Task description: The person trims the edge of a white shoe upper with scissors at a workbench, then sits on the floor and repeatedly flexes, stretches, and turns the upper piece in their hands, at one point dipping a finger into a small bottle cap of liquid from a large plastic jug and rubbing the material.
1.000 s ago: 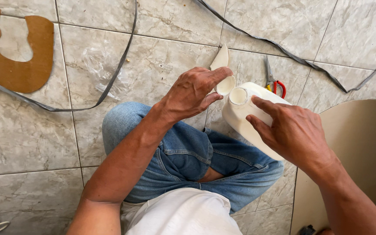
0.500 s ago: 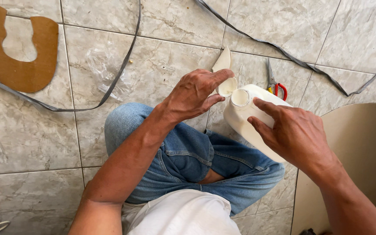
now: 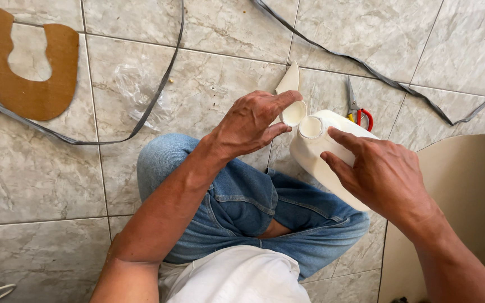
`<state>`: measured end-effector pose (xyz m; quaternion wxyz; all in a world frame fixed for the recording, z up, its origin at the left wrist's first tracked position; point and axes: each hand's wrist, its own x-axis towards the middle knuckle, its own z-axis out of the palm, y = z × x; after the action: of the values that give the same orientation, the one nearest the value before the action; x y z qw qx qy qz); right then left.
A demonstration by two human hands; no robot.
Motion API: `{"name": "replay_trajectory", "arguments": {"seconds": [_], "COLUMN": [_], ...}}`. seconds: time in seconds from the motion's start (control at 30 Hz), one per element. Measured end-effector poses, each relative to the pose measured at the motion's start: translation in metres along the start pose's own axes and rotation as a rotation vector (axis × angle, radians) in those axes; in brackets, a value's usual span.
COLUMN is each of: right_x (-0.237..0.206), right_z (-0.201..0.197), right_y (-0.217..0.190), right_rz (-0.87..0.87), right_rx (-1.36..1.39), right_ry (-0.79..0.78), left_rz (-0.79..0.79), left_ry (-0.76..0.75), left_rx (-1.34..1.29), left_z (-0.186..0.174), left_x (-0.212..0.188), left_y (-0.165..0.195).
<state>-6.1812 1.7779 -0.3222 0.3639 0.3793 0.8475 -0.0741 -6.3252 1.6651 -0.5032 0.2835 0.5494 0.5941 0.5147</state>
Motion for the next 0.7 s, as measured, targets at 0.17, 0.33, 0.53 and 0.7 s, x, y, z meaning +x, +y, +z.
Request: {"name": "replay_trajectory", "arguments": {"seconds": [0.17, 0.33, 0.53, 0.7], "right_x": [-0.003, -0.015, -0.045, -0.078], "right_z": [0.001, 0.004, 0.022, 0.051], "right_y": [0.002, 0.016, 0.061, 0.128], "right_rz": [-0.010, 0.005, -0.029, -0.018], "right_rx": [0.007, 0.067, 0.163, 0.302], "right_ry": [0.015, 0.060, 0.231, 0.434], "left_rz": [-0.042, -0.062, 0.036, -0.034], "left_ry": [-0.040, -0.055, -0.028, -0.169], "left_rx": [0.002, -0.007, -0.019, 0.018], "left_z": [0.001, 0.004, 0.020, 0.035], "left_x": [0.001, 0.002, 0.005, 0.012], "left_y": [0.003, 0.014, 0.032, 0.040]}}
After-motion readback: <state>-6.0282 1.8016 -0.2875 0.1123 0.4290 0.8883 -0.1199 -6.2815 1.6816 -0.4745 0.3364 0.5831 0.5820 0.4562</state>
